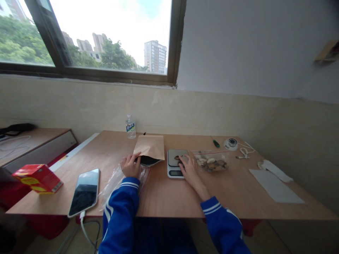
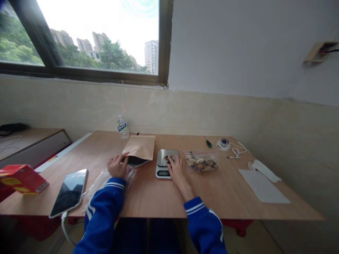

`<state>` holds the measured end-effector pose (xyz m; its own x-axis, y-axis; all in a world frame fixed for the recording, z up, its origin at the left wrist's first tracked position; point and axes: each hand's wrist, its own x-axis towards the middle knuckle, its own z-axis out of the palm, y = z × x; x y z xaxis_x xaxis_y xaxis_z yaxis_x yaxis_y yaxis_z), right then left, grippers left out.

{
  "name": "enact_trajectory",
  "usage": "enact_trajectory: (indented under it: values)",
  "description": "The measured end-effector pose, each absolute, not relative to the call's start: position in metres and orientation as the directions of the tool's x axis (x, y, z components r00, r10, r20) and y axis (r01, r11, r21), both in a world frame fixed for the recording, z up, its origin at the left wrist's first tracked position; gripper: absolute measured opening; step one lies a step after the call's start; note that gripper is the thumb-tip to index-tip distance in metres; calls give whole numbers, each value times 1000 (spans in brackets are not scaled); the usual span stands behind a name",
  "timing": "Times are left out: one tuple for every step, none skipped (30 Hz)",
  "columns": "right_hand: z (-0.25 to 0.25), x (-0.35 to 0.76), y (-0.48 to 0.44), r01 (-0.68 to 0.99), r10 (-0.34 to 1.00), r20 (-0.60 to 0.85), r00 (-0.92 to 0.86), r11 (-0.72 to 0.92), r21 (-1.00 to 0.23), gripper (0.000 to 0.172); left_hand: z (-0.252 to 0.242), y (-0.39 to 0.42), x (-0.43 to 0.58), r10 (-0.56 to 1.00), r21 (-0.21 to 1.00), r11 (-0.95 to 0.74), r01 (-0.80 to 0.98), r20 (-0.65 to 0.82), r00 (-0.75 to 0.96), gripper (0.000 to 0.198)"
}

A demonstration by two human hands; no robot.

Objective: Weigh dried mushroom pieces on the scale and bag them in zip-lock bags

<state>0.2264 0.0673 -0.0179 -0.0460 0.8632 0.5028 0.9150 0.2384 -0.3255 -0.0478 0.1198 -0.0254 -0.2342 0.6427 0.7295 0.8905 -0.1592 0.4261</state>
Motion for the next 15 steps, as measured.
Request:
enact_trajectory:
  values:
    - [-12,216,63,887,845,531,-56,286,-361,35,-25,118,-47,628,417,-184,890,747,-220,29]
    - [-6,203,58,846,824,561,-83,356,-397,34,-24,117,-47,619,410,-209,888,758,-205,29]
    - [-1,189,53,787,801,584,-131,442,-431,34,-23,116,-47,616,407,-233,883,764,-190,29]
    - [4,174,48,719,782,591,-200,527,-453,34,-22,115,-47,617,406,-255,878,767,-175,29]
    - [8,158,43,661,756,589,-284,600,-452,37,-22,114,-47,620,407,-273,872,768,-164,28]
    - [10,143,40,626,729,575,-371,654,-425,40,-22,113,-47,622,410,-284,867,766,-159,28]
    - [11,129,39,620,709,557,-432,682,-387,43,-22,113,-48,624,416,-290,862,765,-160,27]
    - [10,117,39,634,703,529,-477,691,-347,46,-23,112,-48,622,426,-291,857,764,-169,27]
    - [9,107,40,662,712,492,-502,682,-311,46,-24,112,-48,618,437,-287,853,764,-184,27]
    - [7,99,43,698,735,450,-507,657,-286,45,-25,112,-48,613,448,-281,848,764,-201,27]
    - [6,93,46,734,767,405,-499,622,-273,41,-27,112,-48,609,457,-278,845,764,-212,27]
    - [4,87,50,769,799,361,-480,582,-264,36,-28,112,-48,610,461,-279,842,763,-216,27]
    - [4,83,55,802,828,329,-454,541,-253,33,-29,112,-48,612,462,-284,840,762,-212,27]
    - [3,79,60,832,851,314,-422,501,-238,30,-30,112,-48,616,461,-291,838,761,-204,27]
    - [3,75,66,858,866,313,-390,465,-219,30,-30,112,-48,617,460,-299,836,761,-198,27]
